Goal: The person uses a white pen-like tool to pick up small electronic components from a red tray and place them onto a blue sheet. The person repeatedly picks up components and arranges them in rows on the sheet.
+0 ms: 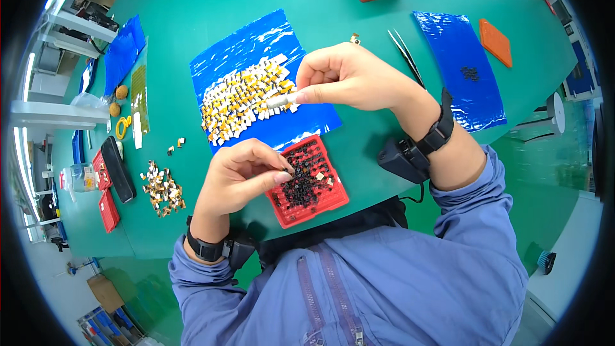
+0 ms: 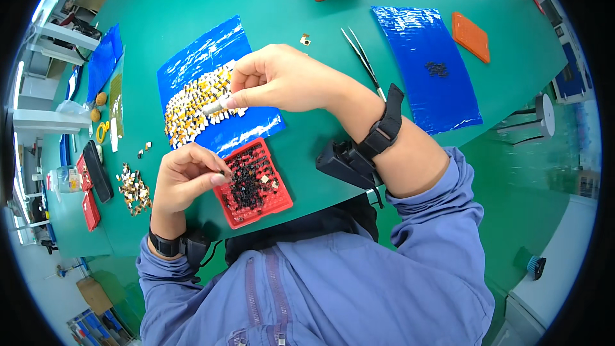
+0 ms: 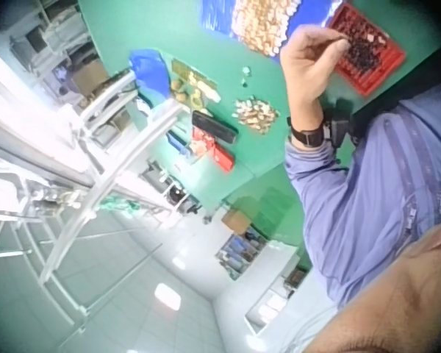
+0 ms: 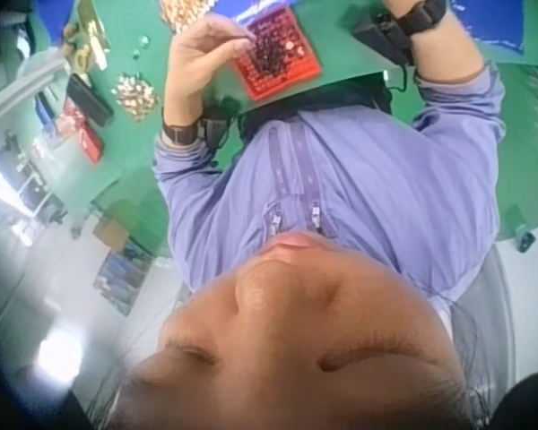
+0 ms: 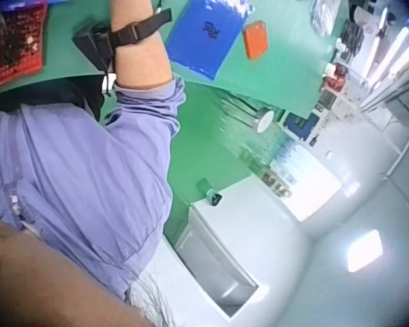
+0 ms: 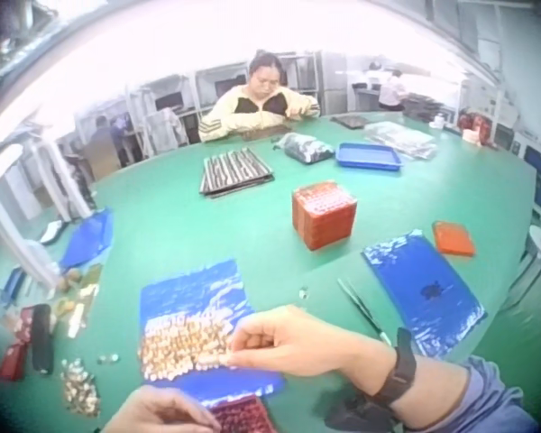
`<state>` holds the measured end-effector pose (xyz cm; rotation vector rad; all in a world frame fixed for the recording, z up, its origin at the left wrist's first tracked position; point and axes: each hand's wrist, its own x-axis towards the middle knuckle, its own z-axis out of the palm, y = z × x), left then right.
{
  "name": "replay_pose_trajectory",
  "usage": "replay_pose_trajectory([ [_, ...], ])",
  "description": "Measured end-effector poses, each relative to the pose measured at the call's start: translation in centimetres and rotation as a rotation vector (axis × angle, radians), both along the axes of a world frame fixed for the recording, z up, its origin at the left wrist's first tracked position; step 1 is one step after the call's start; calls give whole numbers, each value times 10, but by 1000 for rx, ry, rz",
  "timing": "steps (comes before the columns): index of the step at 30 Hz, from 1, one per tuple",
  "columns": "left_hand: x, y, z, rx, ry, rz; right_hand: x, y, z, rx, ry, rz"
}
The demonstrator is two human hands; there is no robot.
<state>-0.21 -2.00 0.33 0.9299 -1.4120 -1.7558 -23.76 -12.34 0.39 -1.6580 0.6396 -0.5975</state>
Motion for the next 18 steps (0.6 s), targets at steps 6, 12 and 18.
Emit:
replay_pose_trajectory([
  [6, -1, -24, 16, -341, -432, 155, 0, -6, -6, -50, -80, -120],
  [12, -23, -48, 6, -830, -902, 101, -2, -8, -5, -106, -113, -158],
  [18, -31, -55, -7, -964, -1028, 95, -4, -5, 2, -90, -35, -134],
])
